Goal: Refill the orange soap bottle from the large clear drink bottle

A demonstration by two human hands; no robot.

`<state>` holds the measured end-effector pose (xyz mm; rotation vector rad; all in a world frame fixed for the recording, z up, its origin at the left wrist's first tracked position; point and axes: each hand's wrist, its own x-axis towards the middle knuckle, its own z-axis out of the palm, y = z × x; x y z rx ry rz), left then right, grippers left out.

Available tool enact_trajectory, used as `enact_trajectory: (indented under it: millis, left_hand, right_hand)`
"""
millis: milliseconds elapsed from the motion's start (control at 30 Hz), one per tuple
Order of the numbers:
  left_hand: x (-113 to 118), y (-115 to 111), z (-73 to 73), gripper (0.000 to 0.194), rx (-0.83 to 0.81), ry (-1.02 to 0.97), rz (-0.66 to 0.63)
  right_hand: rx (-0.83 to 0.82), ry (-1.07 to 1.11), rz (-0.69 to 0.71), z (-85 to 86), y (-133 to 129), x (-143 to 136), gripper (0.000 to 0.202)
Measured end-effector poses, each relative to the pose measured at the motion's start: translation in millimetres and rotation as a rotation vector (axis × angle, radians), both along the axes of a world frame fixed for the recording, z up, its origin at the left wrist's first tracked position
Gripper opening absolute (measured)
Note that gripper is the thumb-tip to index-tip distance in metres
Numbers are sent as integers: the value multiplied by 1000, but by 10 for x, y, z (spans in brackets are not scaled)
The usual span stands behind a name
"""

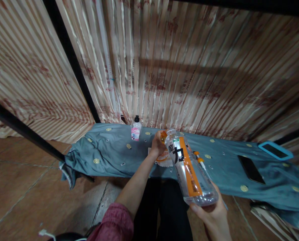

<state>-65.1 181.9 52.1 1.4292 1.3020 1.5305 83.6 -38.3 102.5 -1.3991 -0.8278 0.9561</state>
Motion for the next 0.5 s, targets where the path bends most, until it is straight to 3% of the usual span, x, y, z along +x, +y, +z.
enact_trajectory:
  millis: [267,500]
  left_hand:
    - [3,-23,29,38,-13,10,4]
    - [8,18,-44,38,9,-9,1]
  right_hand:
    - [-13,37,-7,19,5,-19,94]
    - [-13,9,-16,92,-8,-47,96]
